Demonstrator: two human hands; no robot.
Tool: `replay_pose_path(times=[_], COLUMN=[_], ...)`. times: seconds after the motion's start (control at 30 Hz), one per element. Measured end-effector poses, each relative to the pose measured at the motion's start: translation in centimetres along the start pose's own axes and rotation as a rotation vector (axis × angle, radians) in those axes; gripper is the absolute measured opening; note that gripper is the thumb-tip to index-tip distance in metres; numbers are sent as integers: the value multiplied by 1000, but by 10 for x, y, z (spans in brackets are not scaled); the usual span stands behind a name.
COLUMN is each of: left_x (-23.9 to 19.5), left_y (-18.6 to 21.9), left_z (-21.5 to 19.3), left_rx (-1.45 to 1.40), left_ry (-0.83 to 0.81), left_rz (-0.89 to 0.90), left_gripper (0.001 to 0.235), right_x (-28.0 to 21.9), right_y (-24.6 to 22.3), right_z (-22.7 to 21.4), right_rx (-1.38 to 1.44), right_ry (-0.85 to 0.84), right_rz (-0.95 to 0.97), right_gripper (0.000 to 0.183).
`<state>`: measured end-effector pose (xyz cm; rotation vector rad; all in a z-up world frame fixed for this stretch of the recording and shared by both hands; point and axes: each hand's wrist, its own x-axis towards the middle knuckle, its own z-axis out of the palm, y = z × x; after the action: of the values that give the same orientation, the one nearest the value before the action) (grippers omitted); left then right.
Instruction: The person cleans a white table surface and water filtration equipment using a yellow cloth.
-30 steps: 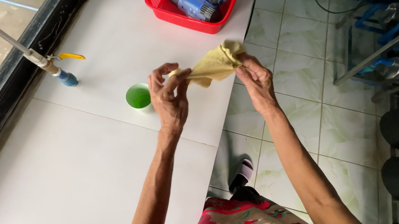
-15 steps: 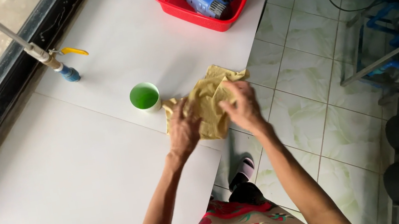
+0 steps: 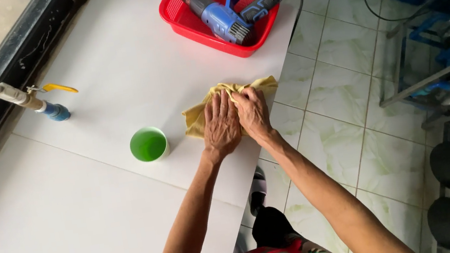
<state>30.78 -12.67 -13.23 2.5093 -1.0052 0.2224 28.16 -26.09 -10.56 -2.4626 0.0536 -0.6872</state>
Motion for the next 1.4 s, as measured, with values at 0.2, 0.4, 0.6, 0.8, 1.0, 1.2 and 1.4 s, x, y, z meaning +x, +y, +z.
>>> replay_pose_path(times=[0.2,0.4,0.6,0.8,1.0,1.2,1.4], left_x=[77,84,41,-18,23,112,196], left_y=[-23,-23,3,54,48,65,75], left_z=[26,34,24,4,39,90,120], left_rx=[47,98,21,-11,-53,-46,76], left_ry=[-30,-46,-130,-138,-79,-31,-80], left_rz=[-61,-65,0,188,242,218,205], left_gripper=[64,65,63,69,70,73,80], right_x=[64,66,13,-75,-49,-2,64], right_y=[54,71,52,20,73,182,229], right_z=[26,36,3,-50,-30,-7,-17], right_rx=[39,69,50,184,129,214,458], right_ry=[14,36,-10,90,221,265,174], right_rz=[6,-19,30,233,279,509,794], right_gripper=[21,26,20,30,26,22,24])
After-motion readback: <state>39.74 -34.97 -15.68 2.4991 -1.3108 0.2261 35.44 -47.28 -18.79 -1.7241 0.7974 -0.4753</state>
